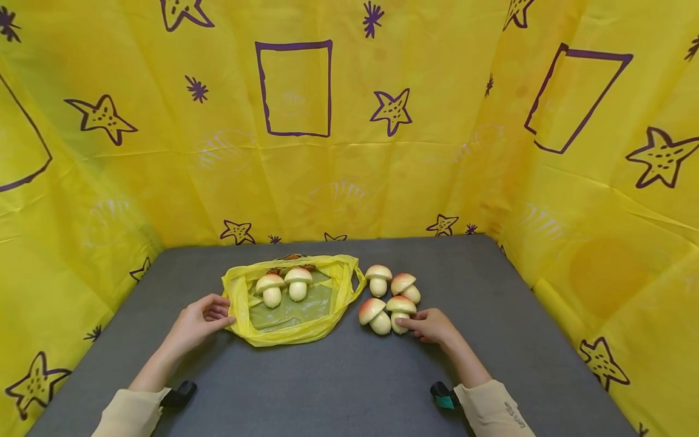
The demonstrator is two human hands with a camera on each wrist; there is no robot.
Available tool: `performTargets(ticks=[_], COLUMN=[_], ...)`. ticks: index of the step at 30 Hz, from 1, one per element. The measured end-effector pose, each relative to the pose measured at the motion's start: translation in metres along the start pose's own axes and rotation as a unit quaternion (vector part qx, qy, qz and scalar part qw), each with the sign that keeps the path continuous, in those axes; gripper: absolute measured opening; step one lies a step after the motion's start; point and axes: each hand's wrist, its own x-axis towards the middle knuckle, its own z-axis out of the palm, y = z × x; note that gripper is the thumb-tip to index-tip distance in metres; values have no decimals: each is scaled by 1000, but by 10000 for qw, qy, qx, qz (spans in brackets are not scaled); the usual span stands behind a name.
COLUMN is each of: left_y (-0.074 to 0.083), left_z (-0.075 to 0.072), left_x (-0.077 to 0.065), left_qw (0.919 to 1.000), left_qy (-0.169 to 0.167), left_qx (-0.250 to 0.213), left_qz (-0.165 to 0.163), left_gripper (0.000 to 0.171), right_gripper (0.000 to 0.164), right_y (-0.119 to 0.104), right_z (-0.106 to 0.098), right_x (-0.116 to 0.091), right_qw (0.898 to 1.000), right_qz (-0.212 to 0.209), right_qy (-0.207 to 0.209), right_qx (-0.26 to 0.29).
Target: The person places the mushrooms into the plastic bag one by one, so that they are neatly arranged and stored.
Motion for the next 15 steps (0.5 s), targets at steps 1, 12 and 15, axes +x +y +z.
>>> performTargets(ticks=[1,12,15], left_y=[0,0,0], left_z=[0,0,0], left_x=[0,1,1], left_qw=[10000,10000,10000], left_qy=[0,-50,-55], left_qx=[-5,-26,-2], left_qz=[1,-76,-59], left_gripper=[38,40,40], right_gripper=[69,68,67], right_y=[0,-2,-1], right_z=[0,-2,-1], right_x=[0,0,0], right_qw=[10000,9999,9998], right_qz=[8,93,136], right_qy=[0,-131,-113], right_qx=[5,36,92])
